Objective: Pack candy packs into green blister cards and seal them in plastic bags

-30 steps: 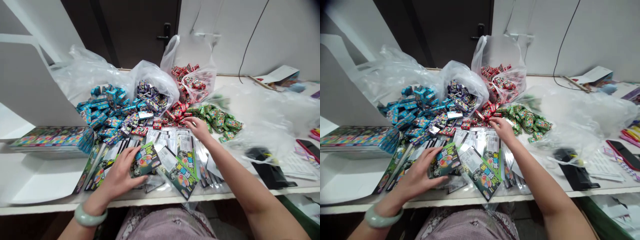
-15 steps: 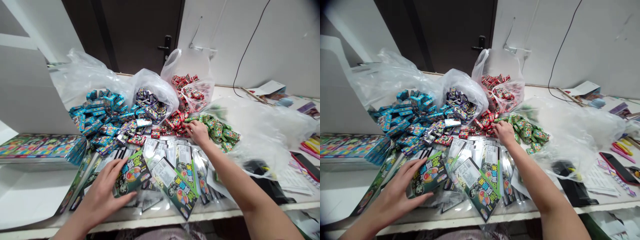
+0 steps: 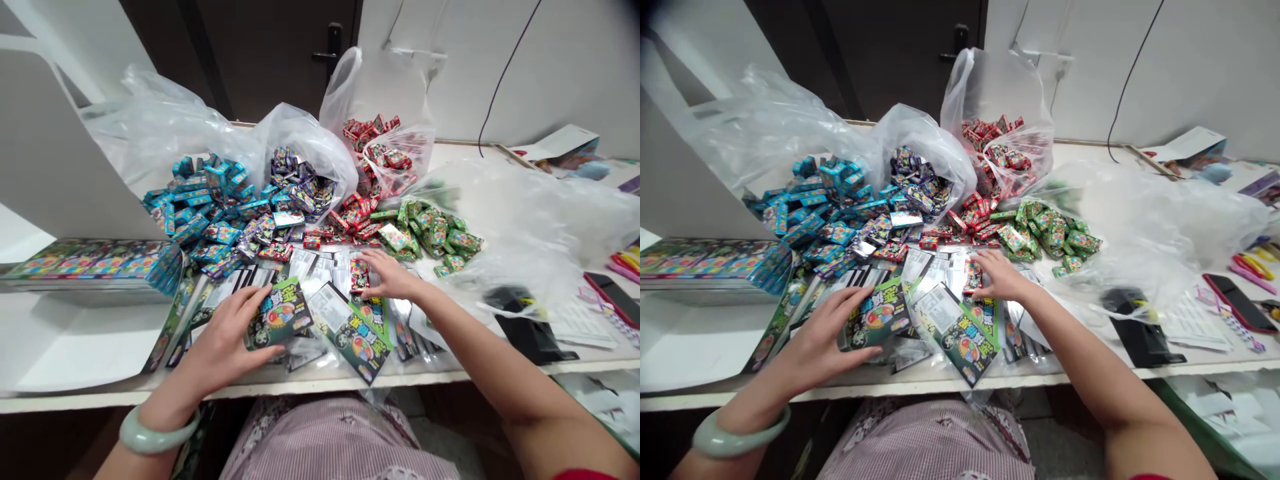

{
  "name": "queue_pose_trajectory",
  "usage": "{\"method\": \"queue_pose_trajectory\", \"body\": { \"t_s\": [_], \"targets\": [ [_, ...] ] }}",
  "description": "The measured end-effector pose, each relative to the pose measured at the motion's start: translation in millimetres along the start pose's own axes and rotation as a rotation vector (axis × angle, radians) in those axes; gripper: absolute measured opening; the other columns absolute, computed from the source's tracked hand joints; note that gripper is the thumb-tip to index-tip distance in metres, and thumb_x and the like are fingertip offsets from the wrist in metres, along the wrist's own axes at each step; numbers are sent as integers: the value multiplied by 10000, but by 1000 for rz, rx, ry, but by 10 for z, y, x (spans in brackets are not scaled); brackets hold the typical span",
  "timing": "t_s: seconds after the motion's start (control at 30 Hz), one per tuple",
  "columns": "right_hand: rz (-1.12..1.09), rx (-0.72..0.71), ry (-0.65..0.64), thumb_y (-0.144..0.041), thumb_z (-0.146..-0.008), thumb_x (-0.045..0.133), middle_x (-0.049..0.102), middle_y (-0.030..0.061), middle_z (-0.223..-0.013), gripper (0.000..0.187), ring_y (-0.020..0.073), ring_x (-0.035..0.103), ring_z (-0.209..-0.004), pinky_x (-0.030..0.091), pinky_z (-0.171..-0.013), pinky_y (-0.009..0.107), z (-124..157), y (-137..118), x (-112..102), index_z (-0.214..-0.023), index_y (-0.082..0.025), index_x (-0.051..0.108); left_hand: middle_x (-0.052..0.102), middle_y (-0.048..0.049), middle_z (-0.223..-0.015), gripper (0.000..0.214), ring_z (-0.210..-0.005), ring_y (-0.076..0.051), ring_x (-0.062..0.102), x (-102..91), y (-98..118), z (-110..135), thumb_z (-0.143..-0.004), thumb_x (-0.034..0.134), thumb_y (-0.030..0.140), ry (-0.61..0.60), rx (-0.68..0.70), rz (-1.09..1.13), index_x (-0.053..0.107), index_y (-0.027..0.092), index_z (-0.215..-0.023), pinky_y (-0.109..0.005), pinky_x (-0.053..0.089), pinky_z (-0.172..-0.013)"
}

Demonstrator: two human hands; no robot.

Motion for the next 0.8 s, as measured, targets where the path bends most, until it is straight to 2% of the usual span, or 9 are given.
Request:
{"method": "queue_pose_trajectory", "body": {
  "t_s": [0.07,0.1,0.2,0.27,0.37,0.47,0.67,0.8],
  "targets": [
    [-9,11,-5,-384,-676,789,562,162,-1307,707,327,499,-1220,409,-1021,505,5,-43,-36,-1299,-178,528,429,-138,-1362,879,-1255,-353,452,14,13,-28,-771,679,519,-9,-9,-15,231,256,-1480,-519,406,-1047],
    [-15,7,33,-348,-702,763,567,164,-1290,661,316,507,-1210,411,-1026,495,25,-107,-74,-1293,-169,527,429,-138,-1360,876,-1256,-352,450,22,25,-42,-771,685,503,-19,-14,-14,233,255,-1479,-519,406,-1047],
    [-38,-76,231,-314,-755,694,517,162,-1332,647,302,468,-1252,395,-1052,494,117,-441,-264,-1344,-178,463,416,-143,-1364,887,-1265,-342,441,49,95,-90,-759,710,457,-60,-15,26,238,241,-1478,-503,405,-1054],
    [-22,-178,293,-336,-782,670,491,144,-1355,654,301,458,-1259,400,-1048,507,159,-717,-393,-1376,-215,423,405,-147,-1369,910,-1274,-333,430,66,155,-125,-741,731,438,-81,-2,69,241,225,-1478,-493,399,-1066],
    [84,-266,203,-348,-798,661,488,151,-1355,637,320,465,-1234,407,-1035,516,138,-1046,-487,-1376,-211,431,403,-158,-1366,957,-1279,-334,416,71,213,-152,-710,761,444,-53,32,99,246,201,-1478,-502,388,-1076],
    [163,-304,78,-352,-797,661,514,148,-1338,606,335,471,-1216,423,-1015,514,83,-1207,-491,-1353,-205,473,406,-171,-1361,966,-1276,-346,410,56,210,-118,-703,768,453,-10,46,83,257,184,-1478,-526,387,-1068],
    [96,-434,-141,-328,-799,672,526,139,-1332,570,309,490,-1193,439,-1007,473,35,-1289,-419,-1326,-191,503,412,-173,-1363,943,-1275,-343,410,58,215,-17,-708,759,458,-30,109,121,280,176,-1469,-530,388,-1066],
    [-129,-408,-119,-409,-798,707,465,164,-1390,689,281,459,-1276,418,-1060,437,-49,-1263,-385,-1374,-178,407,426,-158,-1348,947,-1265,-335,430,67,215,-14,-693,774,428,-13,58,178,281,193,-1468,-518,401,-1062]
  ]
}}
Point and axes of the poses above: each hand's wrist, its own z-axis away from the middle knuckle, its own x-axis out of the palm, y = z × x, the point moved 3 cm from there along -z, towards the middle knuckle
